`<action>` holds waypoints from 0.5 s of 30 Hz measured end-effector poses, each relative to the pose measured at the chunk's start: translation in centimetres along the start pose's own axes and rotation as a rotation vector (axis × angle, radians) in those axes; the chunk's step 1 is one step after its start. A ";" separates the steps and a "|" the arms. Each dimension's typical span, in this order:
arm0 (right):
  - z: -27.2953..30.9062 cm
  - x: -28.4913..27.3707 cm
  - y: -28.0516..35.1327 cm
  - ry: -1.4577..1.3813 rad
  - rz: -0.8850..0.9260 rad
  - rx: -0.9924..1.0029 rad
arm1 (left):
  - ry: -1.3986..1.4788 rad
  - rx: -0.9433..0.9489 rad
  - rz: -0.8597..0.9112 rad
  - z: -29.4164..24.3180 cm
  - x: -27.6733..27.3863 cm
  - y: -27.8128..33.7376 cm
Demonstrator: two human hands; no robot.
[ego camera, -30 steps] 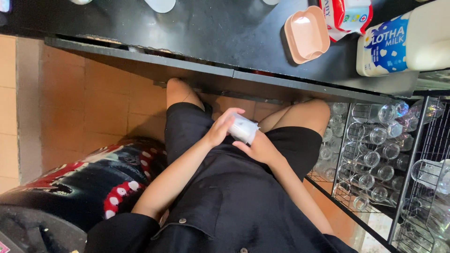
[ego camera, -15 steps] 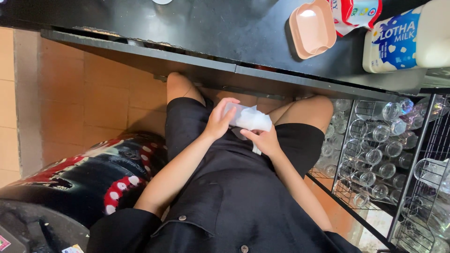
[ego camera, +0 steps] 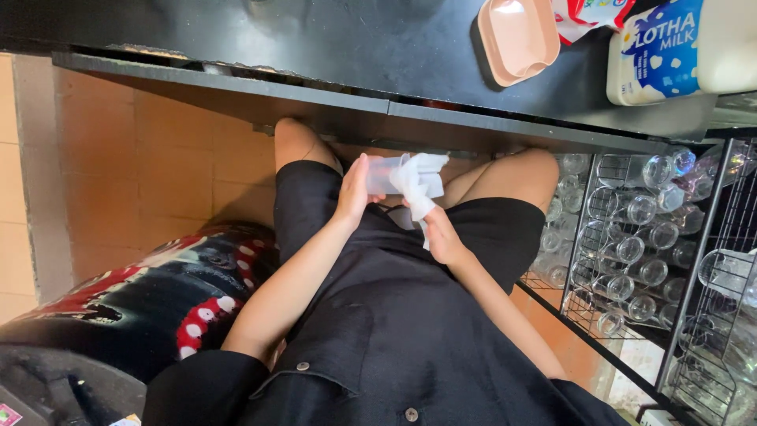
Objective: Wiping the inside and outside of a plastic measuring cup with a paper towel at a service counter.
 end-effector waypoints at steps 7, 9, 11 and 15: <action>-0.6 -1.2 -0.6 0.179 -0.177 0.438 | -0.106 -0.008 0.075 2.6 -0.4 -0.6; 3.0 -0.9 -2.8 0.265 -0.104 0.309 | -0.177 0.083 0.159 3.3 -0.1 -0.6; 1.9 -1.1 -2.2 0.229 -0.125 0.336 | -0.185 0.120 0.192 2.3 0.8 -0.1; -4.3 -1.8 0.8 -0.028 -0.269 0.461 | -0.456 0.348 0.277 -2.0 3.4 2.1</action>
Point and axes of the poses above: each hand's wrist, its own y-axis away from the middle knuckle, its own x-axis out of the palm, z = x × y, the point moved 6 cm from there along -y, towards the middle knuckle, and after that the axes turned 11 degrees about z, right-handed, at the moved point
